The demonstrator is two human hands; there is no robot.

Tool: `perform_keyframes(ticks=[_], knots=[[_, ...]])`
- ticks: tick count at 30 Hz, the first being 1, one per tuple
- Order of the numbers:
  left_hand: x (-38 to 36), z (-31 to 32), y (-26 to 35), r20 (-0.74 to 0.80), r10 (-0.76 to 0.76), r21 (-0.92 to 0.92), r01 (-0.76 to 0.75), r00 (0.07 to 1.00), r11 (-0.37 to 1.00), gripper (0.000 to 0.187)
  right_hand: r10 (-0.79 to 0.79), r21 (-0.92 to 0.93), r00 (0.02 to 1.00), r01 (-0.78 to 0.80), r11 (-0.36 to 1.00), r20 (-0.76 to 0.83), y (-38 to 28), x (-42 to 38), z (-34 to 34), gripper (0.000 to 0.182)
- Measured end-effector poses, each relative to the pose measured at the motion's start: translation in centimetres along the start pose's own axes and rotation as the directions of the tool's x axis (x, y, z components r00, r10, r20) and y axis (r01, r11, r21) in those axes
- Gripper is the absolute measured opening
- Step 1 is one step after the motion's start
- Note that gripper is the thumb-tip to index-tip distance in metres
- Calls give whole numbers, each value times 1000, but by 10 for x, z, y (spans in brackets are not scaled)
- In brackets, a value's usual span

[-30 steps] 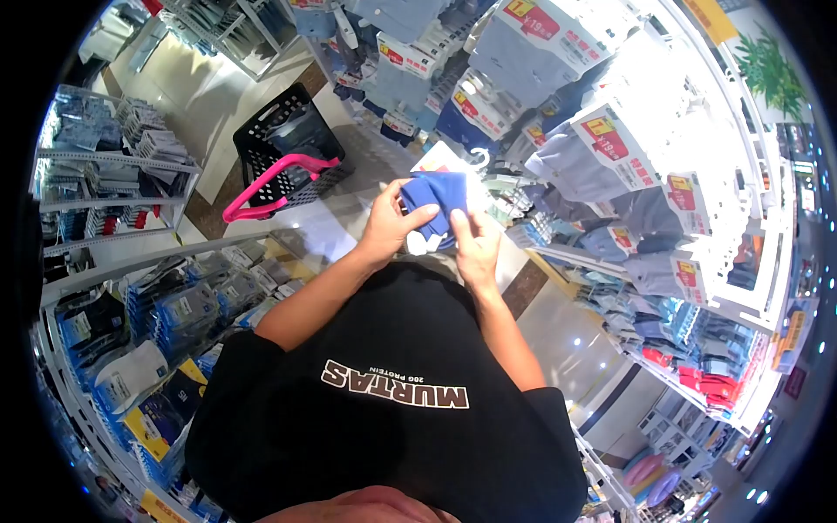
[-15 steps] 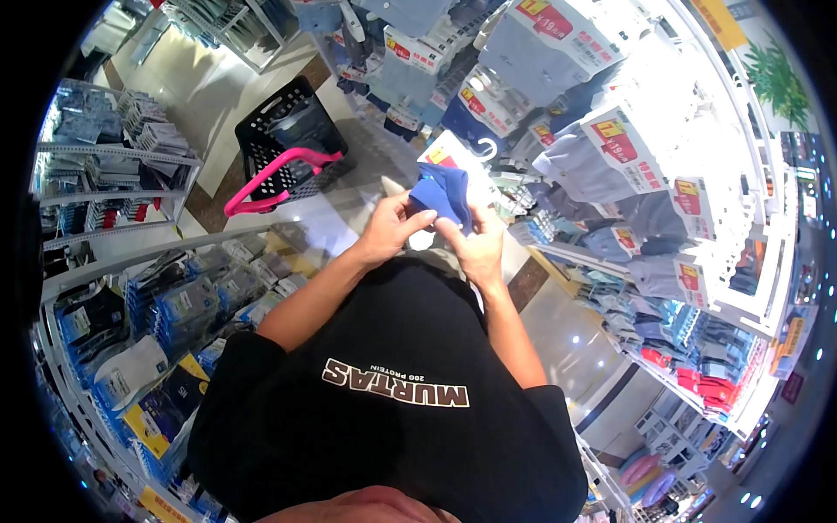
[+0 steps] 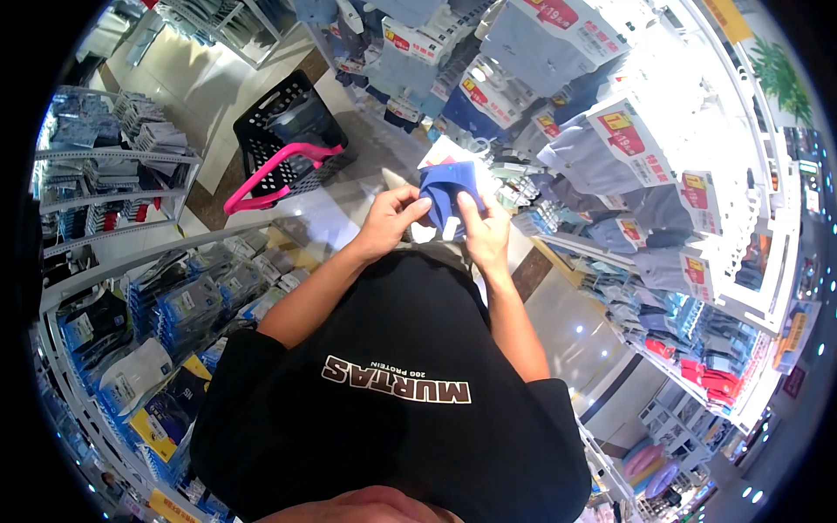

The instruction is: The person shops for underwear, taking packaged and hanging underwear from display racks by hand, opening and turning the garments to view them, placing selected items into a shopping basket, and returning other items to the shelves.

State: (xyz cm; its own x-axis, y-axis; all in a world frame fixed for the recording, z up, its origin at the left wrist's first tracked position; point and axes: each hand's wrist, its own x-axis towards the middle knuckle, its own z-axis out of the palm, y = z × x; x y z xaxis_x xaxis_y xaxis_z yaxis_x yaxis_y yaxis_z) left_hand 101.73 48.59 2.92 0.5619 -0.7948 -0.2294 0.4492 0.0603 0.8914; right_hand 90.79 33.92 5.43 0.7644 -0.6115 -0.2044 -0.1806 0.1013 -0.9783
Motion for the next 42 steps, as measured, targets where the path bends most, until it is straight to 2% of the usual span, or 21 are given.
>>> perform_keyframes(ticks=[1,4,7,9,11,14,17,19,21,22,23,24,26,27,29,31,33,35,37,39,42], knots=[[0,0,0,-3,0,-10,0,1000,1000,19,24,-17,999,-23,1000,37,1,1,-2,30],[-1,1,10,-11,44,164,-42,999,986,18,53,-147,981,-26,989,185,-6,-3,0,31],[0,1,10,27,82,161,-85,996,983,19,29,-310,986,25,950,167,-9,-4,5,31],[1,2,3,-54,72,81,-67,996,994,17,56,-209,991,-29,977,125,-6,0,3,26],[1,1,-6,-116,57,28,-54,992,998,16,4,-85,998,1,996,57,-3,2,3,18],[1,-1,-11,-180,62,3,-63,982,998,15,-4,-46,1000,5,999,18,-5,6,-1,18],[1,1,-12,-190,79,33,-74,979,997,15,-47,-110,999,47,993,6,3,6,-4,18],[2,-3,-17,-206,70,84,-53,976,995,14,-24,-169,999,29,985,30,-1,3,-5,26],[3,-6,-13,-223,46,78,-29,974,997,13,-208,-190,976,215,958,60,-3,3,-3,31],[2,-4,-7,-231,21,47,-10,973,999,12,-172,-138,981,184,973,94,-7,5,-7,36],[1,-4,-3,-236,-6,15,10,972,1000,12,-250,-120,965,258,959,76,-12,7,-11,31],[2,-16,-15,-222,0,120,28,975,992,14,-295,-160,955,296,942,31,-19,11,-15,27],[2,-25,-22,-220,5,175,34,976,984,15,-381,-188,923,365,912,-56,-45,17,-21,20],[1,-28,-22,-219,8,201,37,976,979,16,-499,-207,864,477,854,-70,-56,23,-25,23],[1,-37,-24,-244,98,270,-29,965,962,16,-607,-313,788,553,772,-105,-78,36,-37,25],[2,-54,-16,-279,186,412,-57,942,909,12,-671,-249,715,626,739,-194,-103,52,-42,27],[6,-70,4,-320,507,626,-222,801,747,9,-727,-190,646,703,685,-231,-132,66,-42,27],[6,-88,35,-240,732,817,-275,638,507,8,-787,-314,579,723,616,-213,-152,83,-44,26],[3,-98,60,-253,803,882,-212,540,421,9,-781,-341,600,708,619,-172,-163,97,-43,24],[-2,-117,74,-209,839,953,-88,503,291,12,-800,-357,589,726,588,-119,-164,114,-39,21],[-4,-145,70,-241,831,968,66,501,241,18,-757,-356,650,692,628,-71,-151,133,-41,19]])
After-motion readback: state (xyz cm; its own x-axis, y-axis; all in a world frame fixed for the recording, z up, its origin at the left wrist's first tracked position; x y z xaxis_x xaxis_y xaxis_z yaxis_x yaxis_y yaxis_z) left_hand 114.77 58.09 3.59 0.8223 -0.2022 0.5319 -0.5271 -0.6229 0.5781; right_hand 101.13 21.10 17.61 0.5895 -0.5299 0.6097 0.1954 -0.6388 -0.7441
